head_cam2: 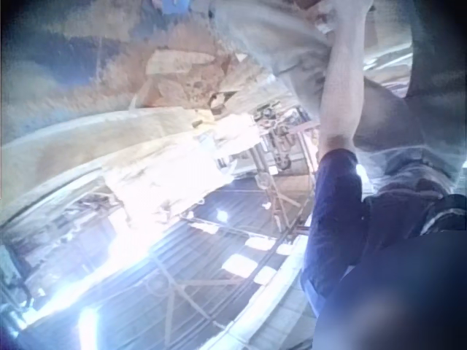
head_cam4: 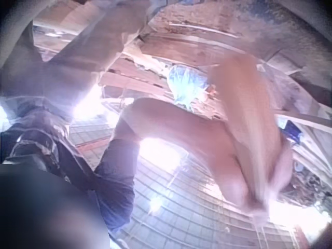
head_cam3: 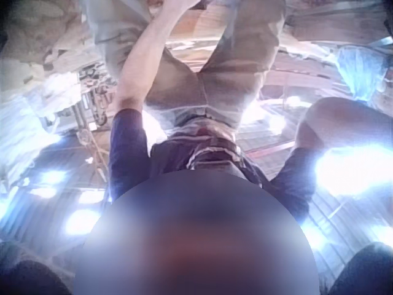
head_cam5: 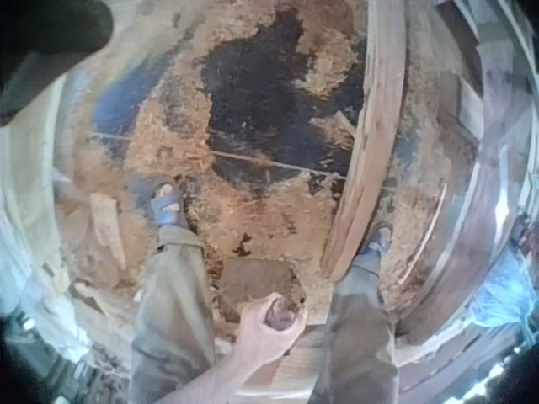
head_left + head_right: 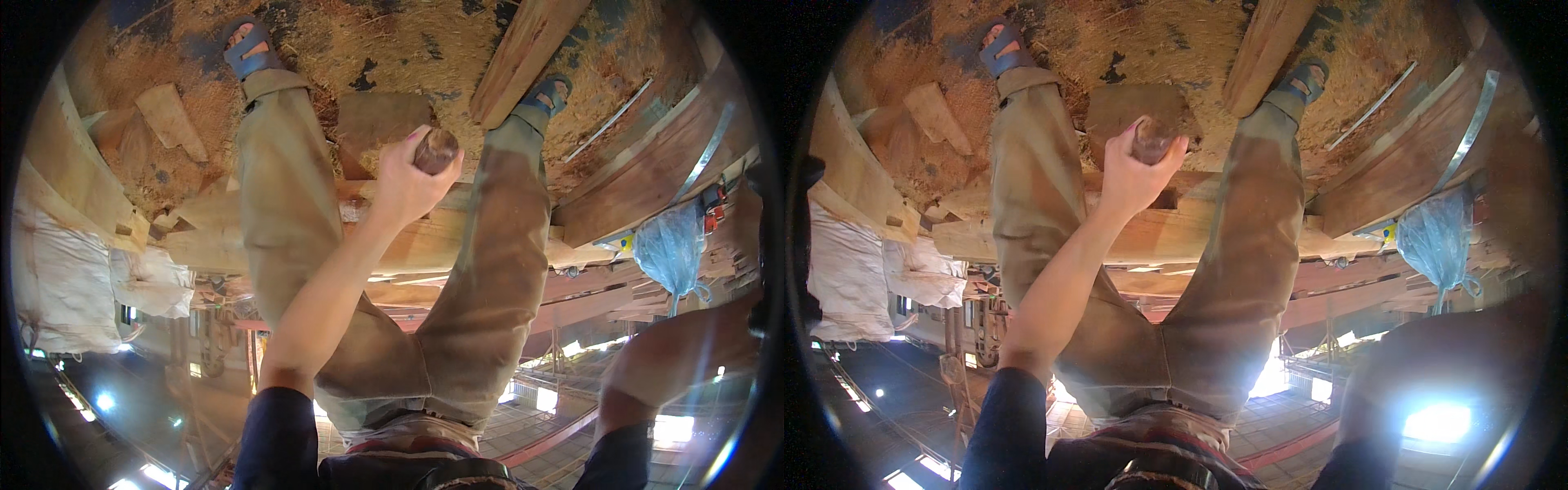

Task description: The person uses a chainsaw to cut a wooden plank, then switches to a hand saw to cut another piece of wood. The person handles multiple wooden planks and uses both power and manual tools to shape the wood.

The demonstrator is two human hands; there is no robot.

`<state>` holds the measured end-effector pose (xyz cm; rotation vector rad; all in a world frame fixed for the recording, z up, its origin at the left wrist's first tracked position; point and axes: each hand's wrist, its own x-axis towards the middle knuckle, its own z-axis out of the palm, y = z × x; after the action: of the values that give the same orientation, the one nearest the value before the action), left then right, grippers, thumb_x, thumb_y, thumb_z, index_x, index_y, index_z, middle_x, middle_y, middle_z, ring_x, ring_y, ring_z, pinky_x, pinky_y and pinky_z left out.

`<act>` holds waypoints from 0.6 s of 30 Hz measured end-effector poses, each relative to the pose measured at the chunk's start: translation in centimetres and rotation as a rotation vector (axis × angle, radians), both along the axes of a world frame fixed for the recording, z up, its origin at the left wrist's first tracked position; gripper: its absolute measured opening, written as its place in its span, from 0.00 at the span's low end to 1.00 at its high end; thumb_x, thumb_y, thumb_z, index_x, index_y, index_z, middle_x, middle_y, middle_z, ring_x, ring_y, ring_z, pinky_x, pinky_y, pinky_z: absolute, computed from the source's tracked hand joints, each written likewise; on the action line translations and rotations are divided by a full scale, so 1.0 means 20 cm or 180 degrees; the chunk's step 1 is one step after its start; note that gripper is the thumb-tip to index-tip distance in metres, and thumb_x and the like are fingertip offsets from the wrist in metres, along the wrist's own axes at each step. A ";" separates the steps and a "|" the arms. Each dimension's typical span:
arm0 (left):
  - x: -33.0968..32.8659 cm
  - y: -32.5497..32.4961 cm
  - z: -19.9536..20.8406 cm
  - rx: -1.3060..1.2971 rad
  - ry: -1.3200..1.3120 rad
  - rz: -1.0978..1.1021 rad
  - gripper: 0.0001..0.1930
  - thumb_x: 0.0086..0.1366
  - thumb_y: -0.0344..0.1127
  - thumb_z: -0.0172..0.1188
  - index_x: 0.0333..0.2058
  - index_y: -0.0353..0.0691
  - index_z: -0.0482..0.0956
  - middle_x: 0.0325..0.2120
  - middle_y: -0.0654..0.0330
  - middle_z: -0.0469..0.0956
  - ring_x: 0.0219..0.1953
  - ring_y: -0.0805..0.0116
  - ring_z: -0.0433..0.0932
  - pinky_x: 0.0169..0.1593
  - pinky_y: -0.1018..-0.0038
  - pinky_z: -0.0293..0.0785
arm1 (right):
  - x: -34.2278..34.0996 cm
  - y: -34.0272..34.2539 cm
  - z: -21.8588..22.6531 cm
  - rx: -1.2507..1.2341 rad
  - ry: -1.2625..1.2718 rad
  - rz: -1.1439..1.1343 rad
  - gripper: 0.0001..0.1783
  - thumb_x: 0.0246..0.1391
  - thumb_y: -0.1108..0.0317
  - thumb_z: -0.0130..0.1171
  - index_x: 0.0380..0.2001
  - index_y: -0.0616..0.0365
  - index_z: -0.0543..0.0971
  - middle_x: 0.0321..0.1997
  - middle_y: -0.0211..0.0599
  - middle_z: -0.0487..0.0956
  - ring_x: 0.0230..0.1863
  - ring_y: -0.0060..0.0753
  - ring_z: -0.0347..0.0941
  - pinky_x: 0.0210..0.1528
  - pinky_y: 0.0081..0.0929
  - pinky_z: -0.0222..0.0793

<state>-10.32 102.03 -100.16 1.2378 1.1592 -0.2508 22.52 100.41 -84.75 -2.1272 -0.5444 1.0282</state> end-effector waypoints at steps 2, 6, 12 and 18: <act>0.02 0.01 -0.03 0.0074 -0.0132 0.0104 0.14 0.58 0.36 0.74 0.35 0.33 0.80 0.20 0.56 0.80 0.20 0.69 0.77 0.29 0.72 0.74 | -0.26 -0.04 -0.12 -0.1166 0.0675 0.0350 0.21 0.63 0.55 0.57 0.51 0.60 0.77 0.44 0.42 0.82 0.41 0.37 0.82 0.46 0.35 0.78; 0.01 0.03 -0.07 -0.0408 0.0324 0.0259 0.16 0.59 0.40 0.74 0.35 0.33 0.81 0.25 0.58 0.84 0.26 0.75 0.77 0.33 0.71 0.74 | -0.35 -0.09 -0.17 -0.2994 0.1484 0.1578 0.29 0.56 0.59 0.70 0.59 0.57 0.78 0.52 0.44 0.84 0.48 0.37 0.82 0.53 0.35 0.78; -0.07 0.10 -0.17 -0.0767 0.0736 0.0473 0.16 0.62 0.43 0.73 0.35 0.34 0.82 0.27 0.66 0.81 0.31 0.77 0.74 0.38 0.73 0.72 | 0.06 -0.11 0.16 -0.0528 0.0120 0.0122 0.30 0.58 0.55 0.68 0.58 0.59 0.76 0.50 0.41 0.83 0.47 0.34 0.80 0.53 0.35 0.76; -0.07 0.08 -0.14 -0.0765 0.0556 0.0566 0.13 0.63 0.40 0.72 0.35 0.35 0.82 0.27 0.66 0.80 0.31 0.77 0.73 0.37 0.73 0.73 | -0.32 -0.06 -0.11 -0.1615 0.0813 0.0697 0.32 0.58 0.53 0.68 0.59 0.60 0.75 0.49 0.39 0.82 0.46 0.31 0.79 0.52 0.34 0.75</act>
<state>-11.80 103.73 -102.91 0.9099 1.3394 -0.3588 16.09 99.19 -87.04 -2.3435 -0.4279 1.6795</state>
